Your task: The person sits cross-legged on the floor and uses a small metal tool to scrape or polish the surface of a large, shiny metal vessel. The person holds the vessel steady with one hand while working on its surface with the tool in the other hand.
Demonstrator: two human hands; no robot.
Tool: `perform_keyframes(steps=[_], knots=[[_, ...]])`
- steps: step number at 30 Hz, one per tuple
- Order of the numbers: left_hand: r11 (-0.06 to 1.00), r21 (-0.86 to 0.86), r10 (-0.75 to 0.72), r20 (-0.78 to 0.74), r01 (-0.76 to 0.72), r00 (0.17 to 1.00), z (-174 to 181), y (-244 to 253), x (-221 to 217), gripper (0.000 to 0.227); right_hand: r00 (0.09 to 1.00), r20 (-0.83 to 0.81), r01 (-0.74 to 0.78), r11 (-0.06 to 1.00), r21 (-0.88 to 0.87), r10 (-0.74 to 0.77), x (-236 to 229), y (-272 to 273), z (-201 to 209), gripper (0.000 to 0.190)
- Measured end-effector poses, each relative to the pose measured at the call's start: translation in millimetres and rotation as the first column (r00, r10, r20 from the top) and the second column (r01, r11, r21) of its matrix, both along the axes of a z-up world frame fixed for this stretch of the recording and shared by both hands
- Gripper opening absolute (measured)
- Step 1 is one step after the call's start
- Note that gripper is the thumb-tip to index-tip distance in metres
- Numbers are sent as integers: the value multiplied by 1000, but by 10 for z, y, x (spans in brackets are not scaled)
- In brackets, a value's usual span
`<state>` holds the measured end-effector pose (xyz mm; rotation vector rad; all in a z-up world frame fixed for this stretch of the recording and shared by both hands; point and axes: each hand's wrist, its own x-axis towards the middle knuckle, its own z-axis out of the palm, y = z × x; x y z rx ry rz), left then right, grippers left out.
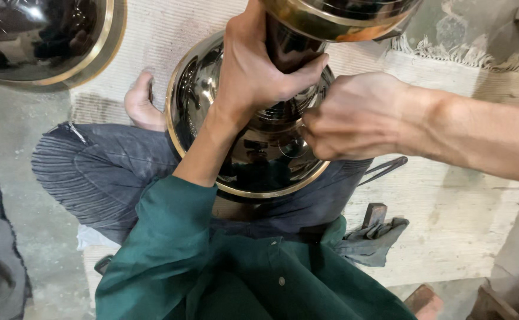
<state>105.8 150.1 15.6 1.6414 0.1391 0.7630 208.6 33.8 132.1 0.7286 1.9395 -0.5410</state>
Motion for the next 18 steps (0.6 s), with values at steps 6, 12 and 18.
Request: perform_keyframes(steps=[6,12,18], knots=[[999,32,15,20,-15,1000,-71,-13,10,57,998,-50,-34,999,-23,33,43,14,-25,30],[998,57,30,-6,-29,1000,-72,-13,25,58,996,-74,-45,999,-30,43,55,93,-7,29],[998,57,22,24,-23,999,-61,-7,38,59,996,-78,-39,999,-38,36,13,155,66,30]])
